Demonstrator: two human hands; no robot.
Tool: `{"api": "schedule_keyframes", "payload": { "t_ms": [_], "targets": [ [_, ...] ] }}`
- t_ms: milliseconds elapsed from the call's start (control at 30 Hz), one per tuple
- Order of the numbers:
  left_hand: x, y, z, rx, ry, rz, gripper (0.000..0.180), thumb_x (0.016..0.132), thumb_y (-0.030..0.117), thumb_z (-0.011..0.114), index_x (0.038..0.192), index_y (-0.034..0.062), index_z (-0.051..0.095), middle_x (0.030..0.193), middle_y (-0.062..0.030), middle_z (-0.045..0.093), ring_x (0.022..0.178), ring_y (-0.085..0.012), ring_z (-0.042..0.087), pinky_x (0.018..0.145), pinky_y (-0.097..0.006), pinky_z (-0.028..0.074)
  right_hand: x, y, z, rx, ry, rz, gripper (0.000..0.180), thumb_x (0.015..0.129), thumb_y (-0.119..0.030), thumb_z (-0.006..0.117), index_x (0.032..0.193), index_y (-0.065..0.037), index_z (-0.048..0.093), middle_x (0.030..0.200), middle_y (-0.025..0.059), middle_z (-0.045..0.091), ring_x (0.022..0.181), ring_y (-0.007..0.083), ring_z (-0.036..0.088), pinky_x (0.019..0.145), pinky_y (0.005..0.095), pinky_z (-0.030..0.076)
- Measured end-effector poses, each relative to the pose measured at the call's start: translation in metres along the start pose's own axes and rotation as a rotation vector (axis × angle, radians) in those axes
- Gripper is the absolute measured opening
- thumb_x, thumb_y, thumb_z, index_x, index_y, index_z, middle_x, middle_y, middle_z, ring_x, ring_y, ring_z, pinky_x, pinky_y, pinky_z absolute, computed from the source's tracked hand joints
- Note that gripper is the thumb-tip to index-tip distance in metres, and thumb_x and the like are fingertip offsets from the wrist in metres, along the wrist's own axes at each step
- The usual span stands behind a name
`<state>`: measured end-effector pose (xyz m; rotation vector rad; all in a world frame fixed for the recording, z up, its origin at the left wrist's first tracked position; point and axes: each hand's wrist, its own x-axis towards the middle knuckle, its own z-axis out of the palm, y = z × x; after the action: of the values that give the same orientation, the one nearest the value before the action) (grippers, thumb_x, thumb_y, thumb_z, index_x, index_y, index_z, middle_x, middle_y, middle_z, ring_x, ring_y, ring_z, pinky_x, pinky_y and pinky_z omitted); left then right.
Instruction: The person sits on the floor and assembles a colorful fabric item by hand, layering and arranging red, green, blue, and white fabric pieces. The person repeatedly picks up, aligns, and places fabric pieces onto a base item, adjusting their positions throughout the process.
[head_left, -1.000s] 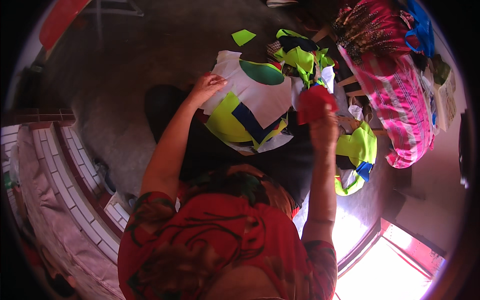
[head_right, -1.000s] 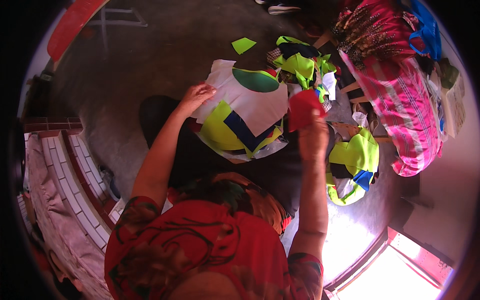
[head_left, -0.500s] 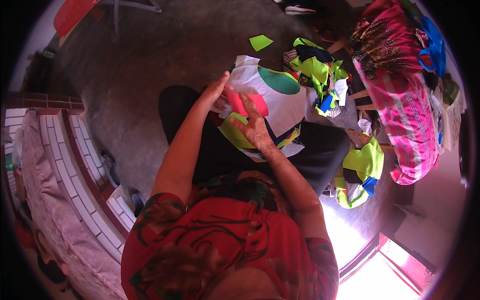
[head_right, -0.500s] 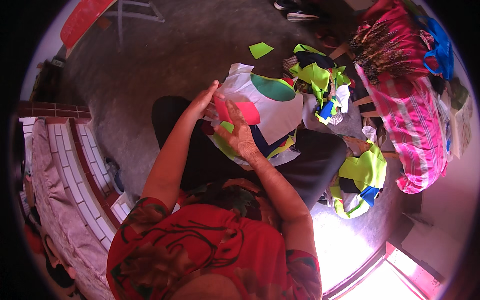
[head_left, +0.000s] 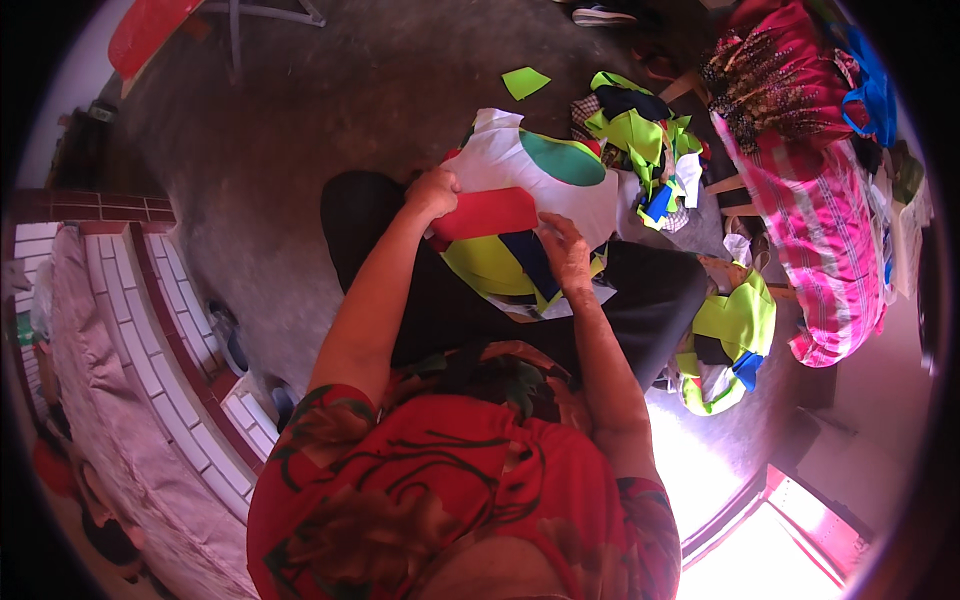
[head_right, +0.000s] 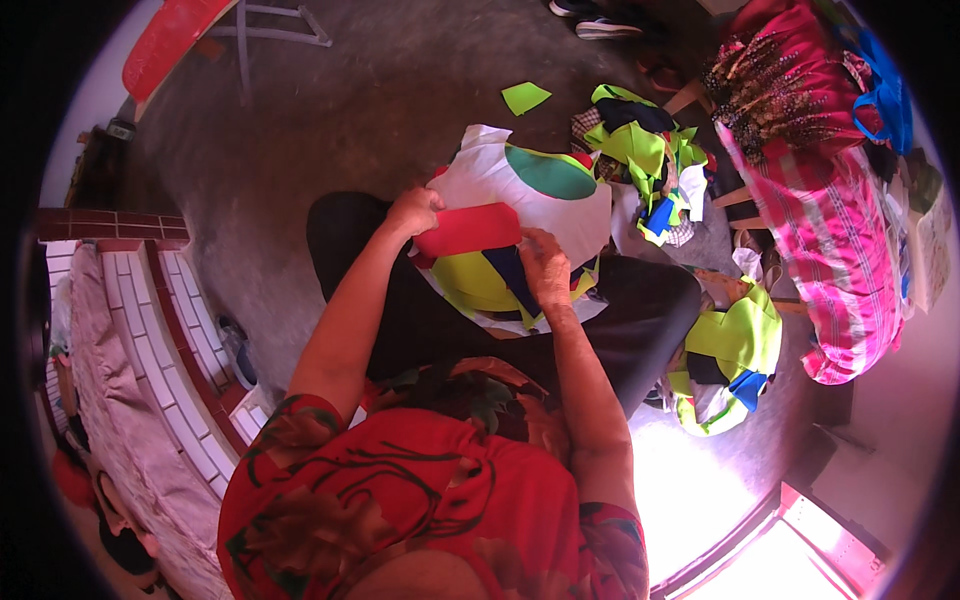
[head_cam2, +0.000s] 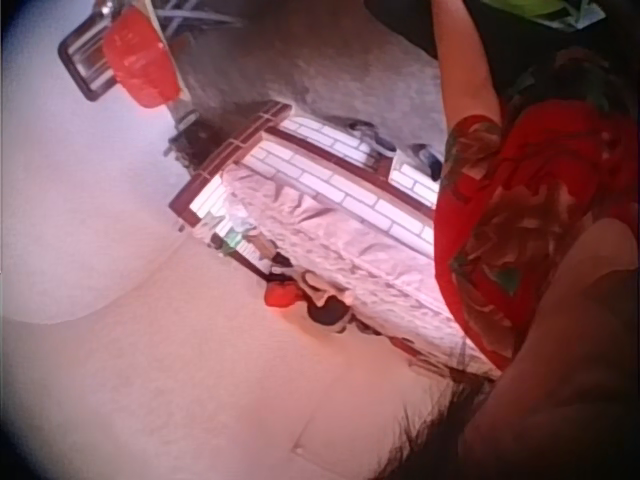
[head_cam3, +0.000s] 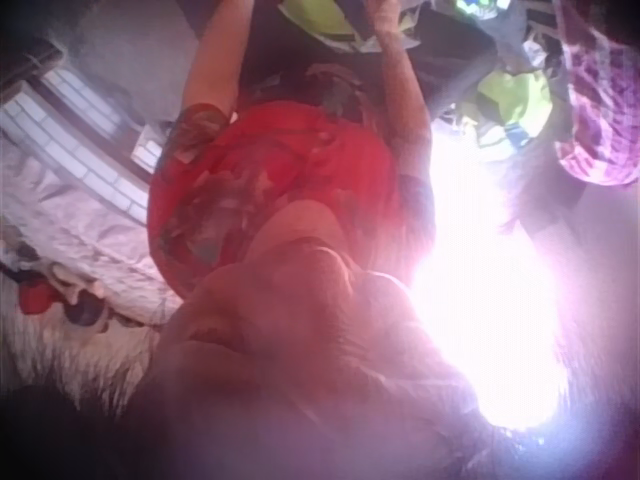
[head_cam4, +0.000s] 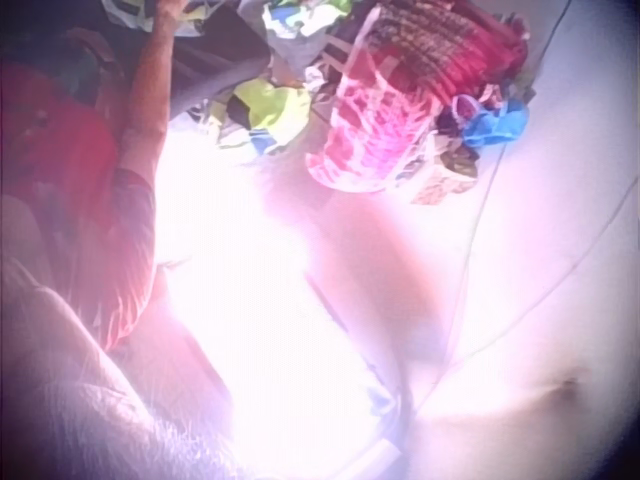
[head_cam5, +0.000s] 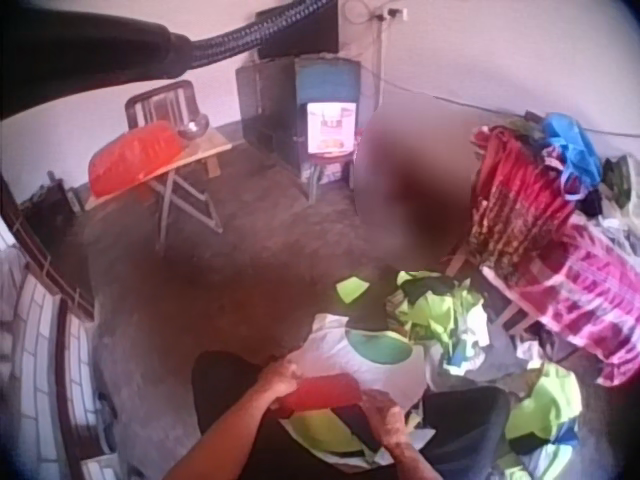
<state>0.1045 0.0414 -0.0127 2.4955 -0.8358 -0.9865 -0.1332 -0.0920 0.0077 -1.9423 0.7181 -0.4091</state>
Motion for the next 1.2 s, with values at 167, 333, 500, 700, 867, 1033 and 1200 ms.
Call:
{"api": "schedule_keyframes", "payload": {
  "t_ms": [167,333,500,700,867,1033,1200],
  "targets": [
    [-0.014,0.013,-0.011,0.139,-0.002,-0.066,0.044,0.064,0.009,0.072,0.106,0.0153,0.066,0.108,-0.0092,0.067,0.102,-0.0271,0.063,0.086,-0.037,0.05,-0.004,0.017,0.014,-0.24,-0.052,-0.186,0.04,0.08,-0.014,0.064,0.12,-0.015,0.058,0.128,0.0158,0.052,0.118,0.0359,0.048,0.098,0.0459,0.039],
    [-0.016,0.013,-0.009,0.173,0.058,-0.094,0.037,0.068,0.011,0.067,0.104,0.0176,0.066,0.109,-0.0091,0.066,0.104,-0.0284,0.062,0.087,-0.039,0.049,-0.006,0.021,0.018,-0.349,-0.129,-0.081,0.045,0.078,-0.021,0.066,0.122,-0.019,0.057,0.137,0.0128,0.044,0.127,0.0325,0.04,0.099,0.0516,0.034],
    [-0.016,0.017,-0.008,0.247,0.108,-0.14,0.032,0.072,0.012,0.062,0.103,0.0185,0.066,0.109,-0.0089,0.066,0.105,-0.0286,0.061,0.087,-0.039,0.049,-0.008,0.013,0.019,-0.426,-0.117,-0.092,0.045,0.078,-0.022,0.067,0.122,-0.021,0.057,0.136,0.0113,0.044,0.127,0.0321,0.039,0.098,0.0513,0.034],
    [-0.015,0.017,-0.008,0.262,0.16,-0.132,0.033,0.072,0.013,0.063,0.104,0.0183,0.065,0.109,-0.0093,0.066,0.104,-0.0285,0.062,0.085,-0.04,0.05,0.001,0.0,0.02,-0.48,-0.146,-0.066,0.045,0.076,-0.024,0.069,0.119,-0.023,0.059,0.132,0.0094,0.046,0.124,0.0308,0.041,0.096,0.0524,0.035],
    [-0.013,0.013,0.0,0.367,0.127,-0.087,0.035,0.069,0.019,0.072,0.103,0.0164,0.066,0.107,-0.0101,0.066,0.101,-0.0293,0.063,0.081,-0.042,0.052,0.007,-0.001,0.028,-0.524,-0.111,-0.063,0.047,0.074,-0.025,0.071,0.12,-0.026,0.06,0.133,0.0096,0.044,0.124,0.0332,0.038,0.097,0.0533,0.034],
    [-0.01,0.01,0.005,0.369,0.142,-0.069,0.038,0.066,0.023,0.076,0.101,0.0143,0.066,0.102,-0.0112,0.068,0.098,-0.0299,0.064,0.08,-0.043,0.052,0.013,0.001,0.03,-0.512,-0.085,-0.042,0.049,0.071,-0.024,0.073,0.118,-0.027,0.061,0.135,0.0071,0.041,0.124,0.0353,0.037,0.096,0.0535,0.034],
    [-0.01,0.013,0.004,0.367,0.152,-0.043,0.037,0.066,0.024,0.076,0.1,0.0127,0.066,0.1,-0.0124,0.068,0.097,-0.031,0.065,0.079,-0.043,0.052,0.022,0.004,0.035,-0.543,-0.128,-0.116,0.051,0.069,-0.023,0.074,0.117,-0.022,0.061,0.131,0.0066,0.044,0.123,0.033,0.038,0.094,0.0534,0.036]
  ]
}}
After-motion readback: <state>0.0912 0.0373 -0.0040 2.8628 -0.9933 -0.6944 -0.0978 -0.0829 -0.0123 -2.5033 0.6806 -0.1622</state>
